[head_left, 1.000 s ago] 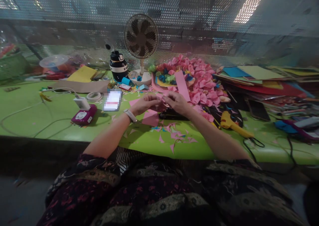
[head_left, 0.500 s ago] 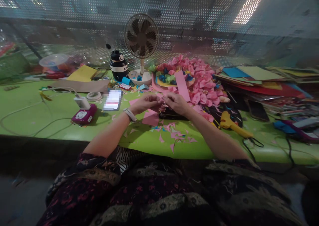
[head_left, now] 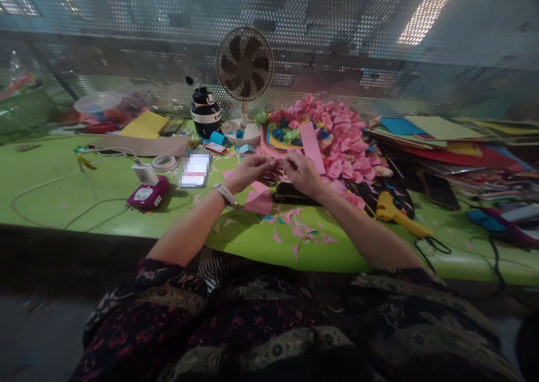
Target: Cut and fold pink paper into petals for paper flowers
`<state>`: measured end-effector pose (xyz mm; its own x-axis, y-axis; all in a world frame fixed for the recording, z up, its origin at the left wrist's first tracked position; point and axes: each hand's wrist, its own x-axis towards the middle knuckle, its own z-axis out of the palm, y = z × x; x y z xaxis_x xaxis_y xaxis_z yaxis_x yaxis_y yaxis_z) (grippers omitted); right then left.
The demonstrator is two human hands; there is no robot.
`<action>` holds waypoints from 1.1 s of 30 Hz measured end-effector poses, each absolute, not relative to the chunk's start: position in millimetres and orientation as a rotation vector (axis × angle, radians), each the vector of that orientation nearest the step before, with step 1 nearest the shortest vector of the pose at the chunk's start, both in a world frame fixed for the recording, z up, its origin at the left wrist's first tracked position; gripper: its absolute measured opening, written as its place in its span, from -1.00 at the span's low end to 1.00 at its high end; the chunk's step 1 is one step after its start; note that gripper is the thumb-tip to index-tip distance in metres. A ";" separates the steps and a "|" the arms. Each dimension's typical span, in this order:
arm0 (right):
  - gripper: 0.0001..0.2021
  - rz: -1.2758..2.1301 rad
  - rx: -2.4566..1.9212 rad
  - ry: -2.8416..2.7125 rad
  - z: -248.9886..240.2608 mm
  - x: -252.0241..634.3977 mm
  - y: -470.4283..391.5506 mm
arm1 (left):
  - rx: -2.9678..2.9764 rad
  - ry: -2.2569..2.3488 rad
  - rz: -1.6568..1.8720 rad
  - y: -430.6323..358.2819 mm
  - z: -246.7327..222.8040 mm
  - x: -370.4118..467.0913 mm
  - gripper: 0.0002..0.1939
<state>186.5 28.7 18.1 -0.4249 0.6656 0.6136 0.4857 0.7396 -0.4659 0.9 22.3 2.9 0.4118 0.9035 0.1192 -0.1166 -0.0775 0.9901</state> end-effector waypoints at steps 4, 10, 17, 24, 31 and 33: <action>-0.55 0.352 -0.868 -2.108 25.5 183.6 35.6 | 1.386 0.795 1.051 23.5 12.2 1.0 -0.64; -0.65 0.884 -1.099 -2.268 35.5 190.2 71.2 | 1.313 0.944 1.027 24.5 10.6 -9.9 -0.70; -0.78 0.458 -1.382 -2.962 27.4 171.9 99.2 | 1.261 0.962 1.072 17.9 -9.9 -21.7 -0.72; -0.81 0.251 -1.452 -3.158 21.5 150.9 102.6 | 1.194 0.904 1.127 19.3 -14.3 -16.5 -0.84; -0.85 0.175 -1.477 -3.131 27.2 162.9 95.7 | 1.143 0.908 1.112 14.4 -12.2 -14.4 -0.90; -0.87 0.134 -1.483 -3.082 31.2 172.3 93.3 | 1.140 0.909 1.113 14.4 -12.2 -14.9 -0.92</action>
<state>172.3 93.3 31.2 -0.5927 0.7541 -0.2829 0.7758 0.6289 0.0512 -14.9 14.4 -12.2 0.2265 0.9740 -0.0033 -0.1981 0.0493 0.9789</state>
